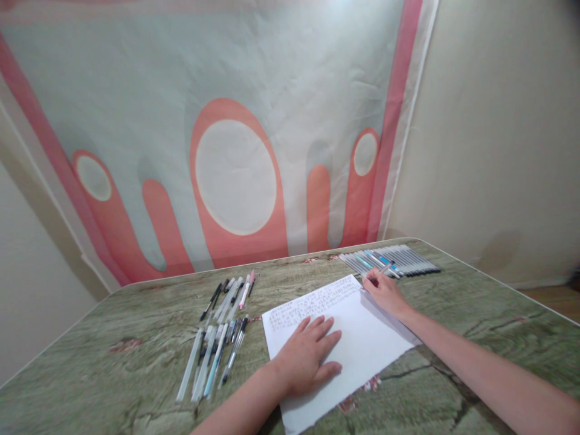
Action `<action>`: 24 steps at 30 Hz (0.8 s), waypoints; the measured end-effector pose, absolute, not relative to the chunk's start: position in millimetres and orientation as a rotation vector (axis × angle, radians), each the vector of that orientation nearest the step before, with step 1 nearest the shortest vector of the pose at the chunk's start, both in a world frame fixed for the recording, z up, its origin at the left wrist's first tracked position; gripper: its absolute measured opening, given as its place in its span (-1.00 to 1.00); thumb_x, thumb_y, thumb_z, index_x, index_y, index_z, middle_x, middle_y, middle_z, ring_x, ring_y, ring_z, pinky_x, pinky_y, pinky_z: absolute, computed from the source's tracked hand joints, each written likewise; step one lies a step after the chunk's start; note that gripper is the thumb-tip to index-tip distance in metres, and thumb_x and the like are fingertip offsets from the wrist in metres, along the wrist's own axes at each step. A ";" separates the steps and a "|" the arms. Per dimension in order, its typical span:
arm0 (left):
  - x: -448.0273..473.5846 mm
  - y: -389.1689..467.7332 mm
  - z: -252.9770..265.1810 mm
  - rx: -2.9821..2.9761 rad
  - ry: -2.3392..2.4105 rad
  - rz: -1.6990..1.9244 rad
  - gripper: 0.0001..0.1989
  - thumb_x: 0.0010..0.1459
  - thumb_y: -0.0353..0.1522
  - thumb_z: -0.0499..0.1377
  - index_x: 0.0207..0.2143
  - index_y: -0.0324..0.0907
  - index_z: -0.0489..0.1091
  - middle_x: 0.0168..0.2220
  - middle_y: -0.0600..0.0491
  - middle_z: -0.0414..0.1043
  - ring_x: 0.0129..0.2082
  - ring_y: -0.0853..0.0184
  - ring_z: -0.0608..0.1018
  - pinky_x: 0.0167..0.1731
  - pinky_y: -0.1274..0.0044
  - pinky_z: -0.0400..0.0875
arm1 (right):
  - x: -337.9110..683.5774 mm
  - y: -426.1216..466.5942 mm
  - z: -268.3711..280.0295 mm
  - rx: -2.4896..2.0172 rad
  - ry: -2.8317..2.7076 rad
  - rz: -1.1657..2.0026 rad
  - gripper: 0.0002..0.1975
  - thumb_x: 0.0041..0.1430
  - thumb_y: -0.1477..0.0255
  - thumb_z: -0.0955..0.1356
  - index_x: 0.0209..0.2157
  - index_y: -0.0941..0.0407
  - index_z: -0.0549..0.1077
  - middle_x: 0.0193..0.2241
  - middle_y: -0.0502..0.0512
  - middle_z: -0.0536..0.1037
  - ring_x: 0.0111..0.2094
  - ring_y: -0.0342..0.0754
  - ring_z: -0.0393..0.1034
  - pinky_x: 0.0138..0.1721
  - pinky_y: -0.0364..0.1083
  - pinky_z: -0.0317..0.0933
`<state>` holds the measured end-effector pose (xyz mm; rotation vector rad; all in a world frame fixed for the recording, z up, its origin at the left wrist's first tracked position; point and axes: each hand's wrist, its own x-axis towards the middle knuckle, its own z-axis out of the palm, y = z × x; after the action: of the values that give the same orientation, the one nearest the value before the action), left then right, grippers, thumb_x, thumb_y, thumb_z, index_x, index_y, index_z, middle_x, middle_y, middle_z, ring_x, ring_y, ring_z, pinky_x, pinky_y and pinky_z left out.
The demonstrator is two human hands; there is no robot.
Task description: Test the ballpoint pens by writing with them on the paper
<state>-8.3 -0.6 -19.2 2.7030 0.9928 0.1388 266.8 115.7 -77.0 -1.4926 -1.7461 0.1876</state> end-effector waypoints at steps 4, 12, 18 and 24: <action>-8.1 -1.1 -18.5 2.705 0.997 0.137 -0.42 0.14 -0.05 -0.15 0.18 -0.05 -0.05 0.23 -0.01 -0.13 0.20 0.12 -0.02 0.13 0.22 -0.16 | 267.3 116.6 -77.4 -1.500 -1.752 0.161 -0.85 0.04 0.33 0.18 -0.51 0.09 0.26 -0.63 -0.03 0.37 -0.57 -0.12 0.24 -0.48 -0.14 0.06; -8.1 -0.4 -19.7 2.713 0.992 0.121 -0.41 0.14 -0.06 -0.14 0.18 -0.06 -0.06 0.23 -0.02 -0.14 0.20 0.11 -0.04 0.13 0.22 -0.16 | 267.7 118.6 -79.5 -1.492 -1.723 0.196 -0.86 0.04 0.34 0.19 -0.50 0.09 0.25 -0.63 -0.04 0.37 -0.57 -0.11 0.25 -0.48 -0.14 0.06; -8.0 -0.7 -19.7 2.700 0.997 0.137 -0.41 0.14 -0.05 -0.16 0.18 -0.05 -0.05 0.23 -0.01 -0.13 0.20 0.12 -0.03 0.13 0.22 -0.17 | 266.8 114.6 -75.0 -1.455 -1.638 0.340 -0.82 0.06 0.30 0.19 -0.51 0.09 0.27 -0.64 -0.03 0.41 -0.56 -0.10 0.30 -0.46 -0.13 0.13; -7.9 -0.7 -20.3 2.695 0.994 0.143 -0.41 0.14 -0.04 -0.16 0.18 -0.05 -0.04 0.23 -0.01 -0.13 0.20 0.11 -0.02 0.13 0.21 -0.16 | 265.7 113.9 -75.1 -1.441 -1.577 0.466 -0.80 0.05 0.26 0.21 -0.48 0.09 0.29 -0.62 0.00 0.47 -0.54 -0.07 0.37 -0.46 -0.11 0.18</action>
<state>-7.9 -0.7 -20.3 2.6952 0.9945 0.1432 265.7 113.9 -75.1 -1.4409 -1.5771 0.4658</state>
